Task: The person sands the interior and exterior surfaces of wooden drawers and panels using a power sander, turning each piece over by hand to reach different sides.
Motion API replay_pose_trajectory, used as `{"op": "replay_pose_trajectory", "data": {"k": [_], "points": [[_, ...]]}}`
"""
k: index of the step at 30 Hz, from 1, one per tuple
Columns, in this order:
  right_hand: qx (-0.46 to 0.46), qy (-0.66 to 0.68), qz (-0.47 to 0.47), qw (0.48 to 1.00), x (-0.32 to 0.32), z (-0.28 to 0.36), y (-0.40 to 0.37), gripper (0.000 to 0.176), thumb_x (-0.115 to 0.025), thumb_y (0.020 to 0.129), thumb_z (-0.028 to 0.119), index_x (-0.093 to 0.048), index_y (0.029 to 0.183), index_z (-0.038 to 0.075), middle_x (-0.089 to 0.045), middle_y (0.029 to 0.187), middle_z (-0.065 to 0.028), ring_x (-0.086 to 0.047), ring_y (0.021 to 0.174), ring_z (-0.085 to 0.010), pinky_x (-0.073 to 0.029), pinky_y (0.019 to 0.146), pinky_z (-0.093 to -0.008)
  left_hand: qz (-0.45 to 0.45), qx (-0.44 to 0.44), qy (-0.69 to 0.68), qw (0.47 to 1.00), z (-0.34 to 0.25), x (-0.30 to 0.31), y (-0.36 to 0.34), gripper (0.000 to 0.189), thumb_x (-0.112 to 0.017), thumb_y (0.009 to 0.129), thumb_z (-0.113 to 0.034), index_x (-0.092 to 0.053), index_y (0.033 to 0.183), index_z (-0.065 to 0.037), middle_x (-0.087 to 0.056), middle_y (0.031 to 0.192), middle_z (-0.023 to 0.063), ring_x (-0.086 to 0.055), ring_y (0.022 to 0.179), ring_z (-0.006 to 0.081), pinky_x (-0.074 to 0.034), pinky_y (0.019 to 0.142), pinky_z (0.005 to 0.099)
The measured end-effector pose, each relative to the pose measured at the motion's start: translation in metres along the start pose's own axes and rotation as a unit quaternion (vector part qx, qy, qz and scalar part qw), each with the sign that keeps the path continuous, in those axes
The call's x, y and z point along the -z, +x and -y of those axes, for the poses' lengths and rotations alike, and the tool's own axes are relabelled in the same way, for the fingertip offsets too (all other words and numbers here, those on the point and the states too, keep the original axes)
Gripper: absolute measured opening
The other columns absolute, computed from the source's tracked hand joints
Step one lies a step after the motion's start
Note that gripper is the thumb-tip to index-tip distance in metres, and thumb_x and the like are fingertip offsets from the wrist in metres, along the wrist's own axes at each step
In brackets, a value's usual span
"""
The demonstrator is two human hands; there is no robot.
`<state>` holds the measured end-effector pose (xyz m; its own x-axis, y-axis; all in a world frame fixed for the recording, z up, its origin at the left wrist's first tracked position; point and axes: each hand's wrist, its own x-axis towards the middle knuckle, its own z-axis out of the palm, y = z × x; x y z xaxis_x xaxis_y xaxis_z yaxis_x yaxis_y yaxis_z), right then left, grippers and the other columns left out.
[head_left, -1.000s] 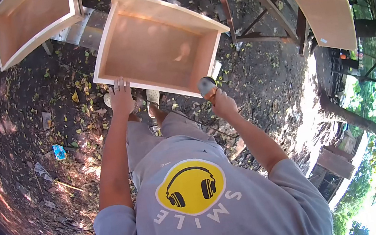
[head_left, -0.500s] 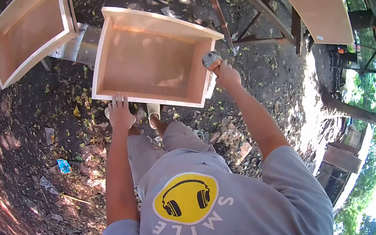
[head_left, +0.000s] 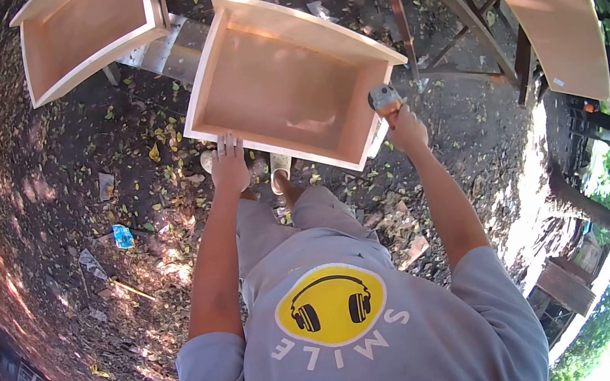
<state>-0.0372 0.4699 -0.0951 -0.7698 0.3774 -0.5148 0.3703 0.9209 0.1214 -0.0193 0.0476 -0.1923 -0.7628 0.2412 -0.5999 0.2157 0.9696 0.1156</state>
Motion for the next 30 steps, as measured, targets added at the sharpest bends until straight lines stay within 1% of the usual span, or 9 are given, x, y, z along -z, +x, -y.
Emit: {"op": "replay_pose_trajectory", "data": {"k": [11,12,16,19,22,25,26,28,30], "points": [[-0.053,0.293,0.017,0.955,-0.043,0.0,-0.131,0.064,-0.074,0.069,0.031,-0.051,0.117,-0.006,-0.065,0.102,-0.0282,-0.065,0.094,-0.0441,-0.051,0.082,-0.0491,0.032,-0.02,-0.058,0.998,0.011,0.028,0.002,0.073,-0.061,0.089,-0.04,-0.033,0.149,-0.009,-0.023,0.159,0.014,-0.017,0.148,0.03,-0.023,0.117,0.0528],[-0.057,0.322,0.017,0.945,-0.041,0.001,-0.133,0.065,-0.076,0.068,0.029,-0.052,0.118,-0.006,-0.066,0.103,-0.0254,-0.066,0.095,-0.039,-0.052,0.082,-0.0443,-0.036,-0.035,-0.066,0.997,0.016,0.023,0.0,0.061,-0.061,0.089,-0.034,-0.045,0.141,-0.005,-0.037,0.152,0.0153,-0.029,0.143,0.0315,-0.028,0.114,0.0513],[-0.022,0.422,0.039,0.906,-0.061,0.004,-0.111,0.069,-0.078,0.065,0.031,-0.052,0.114,-0.01,-0.066,0.1,-0.0243,-0.066,0.095,-0.0371,-0.052,0.083,-0.0424,-0.172,-0.006,-0.102,0.98,0.042,0.016,0.009,0.045,-0.063,0.086,-0.025,-0.057,0.124,-0.001,-0.052,0.136,0.0184,-0.046,0.129,0.0333,-0.041,0.102,0.0467],[-0.036,0.444,0.111,0.888,-0.061,0.022,-0.077,0.064,-0.078,0.066,0.028,-0.053,0.112,-0.01,-0.066,0.097,-0.0204,-0.067,0.092,-0.0315,-0.052,0.082,-0.0397,-0.235,0.064,-0.077,0.967,0.061,0.039,0.025,0.041,-0.063,0.085,-0.021,-0.057,0.12,-0.002,-0.053,0.133,0.0174,-0.048,0.125,0.0352,-0.041,0.101,0.0476],[0.013,0.496,0.179,0.849,-0.013,0.049,-0.068,0.061,-0.078,0.069,0.026,-0.053,0.112,-0.01,-0.066,0.095,-0.0156,-0.066,0.086,-0.0247,-0.053,0.078,-0.0367,-0.322,0.022,-0.049,0.945,0.073,0.084,0.07,0.041,-0.064,0.083,-0.019,-0.056,0.12,-0.005,-0.053,0.13,0.0144,-0.048,0.124,0.0347,-0.041,0.101,0.0473],[-0.043,0.503,0.117,0.855,-0.036,0.065,-0.073,0.06,-0.077,0.07,0.024,-0.053,0.114,-0.009,-0.066,0.093,-0.0124,-0.066,0.08,-0.0212,-0.054,0.073,-0.0347,-0.392,-0.058,0.008,0.918,0.042,0.169,0.127,0.047,-0.067,0.08,-0.019,-0.055,0.123,-0.006,-0.053,0.128,0.0134,-0.048,0.125,0.0334,-0.04,0.103,0.045],[-0.077,0.554,0.149,0.815,-0.021,0.074,-0.082,0.062,-0.077,0.07,0.025,-0.052,0.117,-0.009,-0.066,0.092,-0.0119,-0.066,0.078,-0.0209,-0.054,0.071,-0.0341,-0.41,-0.093,0.016,0.907,0.029,0.194,0.147,0.049,-0.068,0.079,-0.02,-0.054,0.124,-0.006,-0.053,0.129,0.0132,-0.047,0.125,0.0333,-0.04,0.104,0.0442],[-0.096,0.577,0.126,0.801,-0.038,0.079,-0.097,0.061,-0.077,0.071,0.024,-0.053,0.115,-0.009,-0.066,0.092,-0.0128,-0.066,0.078,-0.022,-0.054,0.071,-0.0341,-0.41,-0.15,0.025,0.899,0.008,0.225,0.191,0.048,-0.07,0.078,-0.019,-0.054,0.121,-0.005,-0.055,0.127,0.013,-0.048,0.126,0.0326,-0.04,0.104,0.0436],[-0.128,0.585,0.085,0.797,-0.051,0.085,-0.115,0.058,-0.078,0.071,0.024,-0.053,0.112,-0.009,-0.065,0.091,-0.0134,-0.066,0.078,-0.0222,-0.054,0.071,-0.0338,-0.308,-0.178,0.087,0.931,-0.017,0.24,0.225,0.053,-0.075,0.075,-0.023,-0.054,0.12,-0.005,-0.054,0.128,0.0133,-0.047,0.127,0.0323,-0.041,0.103,0.0434]]}}
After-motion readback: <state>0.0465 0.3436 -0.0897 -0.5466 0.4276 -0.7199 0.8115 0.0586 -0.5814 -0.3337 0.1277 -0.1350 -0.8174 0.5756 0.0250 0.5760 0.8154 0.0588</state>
